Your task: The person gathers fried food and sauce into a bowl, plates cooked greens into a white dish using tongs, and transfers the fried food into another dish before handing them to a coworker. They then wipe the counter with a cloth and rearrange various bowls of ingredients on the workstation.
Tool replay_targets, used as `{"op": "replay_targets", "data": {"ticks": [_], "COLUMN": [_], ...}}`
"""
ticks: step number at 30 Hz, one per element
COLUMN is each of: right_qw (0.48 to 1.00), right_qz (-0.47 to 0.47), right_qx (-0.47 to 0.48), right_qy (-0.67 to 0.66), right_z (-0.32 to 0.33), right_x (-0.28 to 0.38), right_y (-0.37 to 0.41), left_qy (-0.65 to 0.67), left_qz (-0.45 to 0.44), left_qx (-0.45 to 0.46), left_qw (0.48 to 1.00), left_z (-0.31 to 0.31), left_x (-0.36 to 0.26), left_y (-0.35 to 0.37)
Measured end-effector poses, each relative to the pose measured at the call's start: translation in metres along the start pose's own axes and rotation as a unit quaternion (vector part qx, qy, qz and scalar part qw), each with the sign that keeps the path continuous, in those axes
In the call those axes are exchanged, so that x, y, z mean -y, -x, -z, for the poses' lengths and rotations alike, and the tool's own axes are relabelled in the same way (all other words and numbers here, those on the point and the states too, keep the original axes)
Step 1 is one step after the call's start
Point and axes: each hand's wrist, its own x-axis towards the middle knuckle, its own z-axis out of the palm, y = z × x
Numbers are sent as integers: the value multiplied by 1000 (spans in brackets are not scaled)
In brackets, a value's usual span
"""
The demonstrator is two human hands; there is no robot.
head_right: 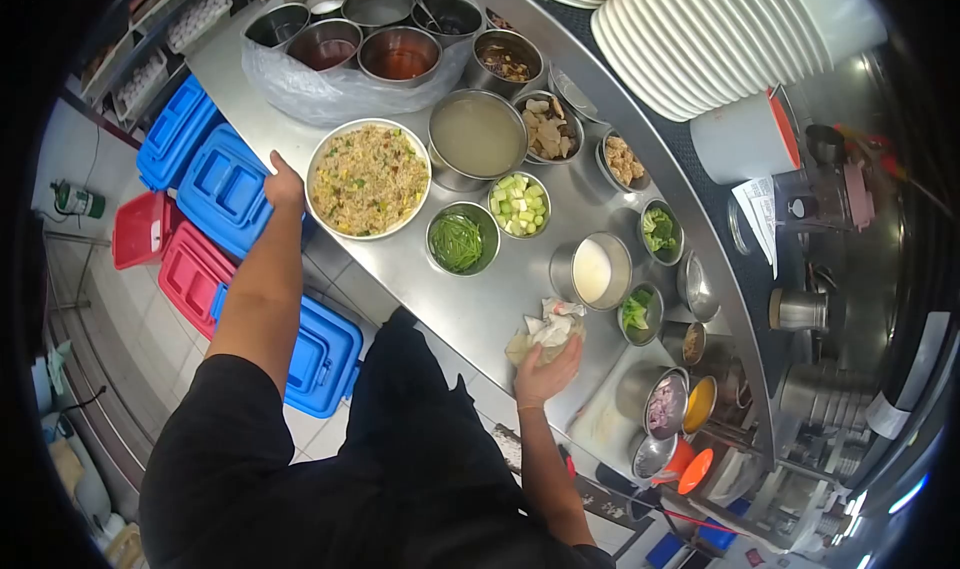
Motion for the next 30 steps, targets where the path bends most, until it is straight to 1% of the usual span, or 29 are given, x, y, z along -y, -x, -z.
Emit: {"op": "replay_targets", "data": {"ticks": [15,21,24,27,28,29,30], "right_qw": [1000,1000,1000,1000,1000,1000,1000], "right_qz": [8,6,5,16,18,17,11], "right_qx": [11,12,10,8,9,6,19], "right_qy": [-4,2,3,-8,-18,-25,-8], "right_z": [-4,-3,-5,-6,-7,-6,-2], "right_x": [-4,-4,-6,-8,-9,-11,-11], "right_y": [1,0,1,0,0,0,-1], "left_qy": [4,5,-9,-22,-41,-63,-57], "left_qz": [0,-6,6,3,-7,3,-1], "left_qx": [17,5,29,11,-1,-21,-5], "left_qw": [1000,1000,1000,1000,999,998,998], "left_z": [6,0,2,-6,-8,-18,-20], "left_x": [-6,-1,-2,5,8,15,18], "left_y": [6,0,-1,-12,-15,-26,-29]}}
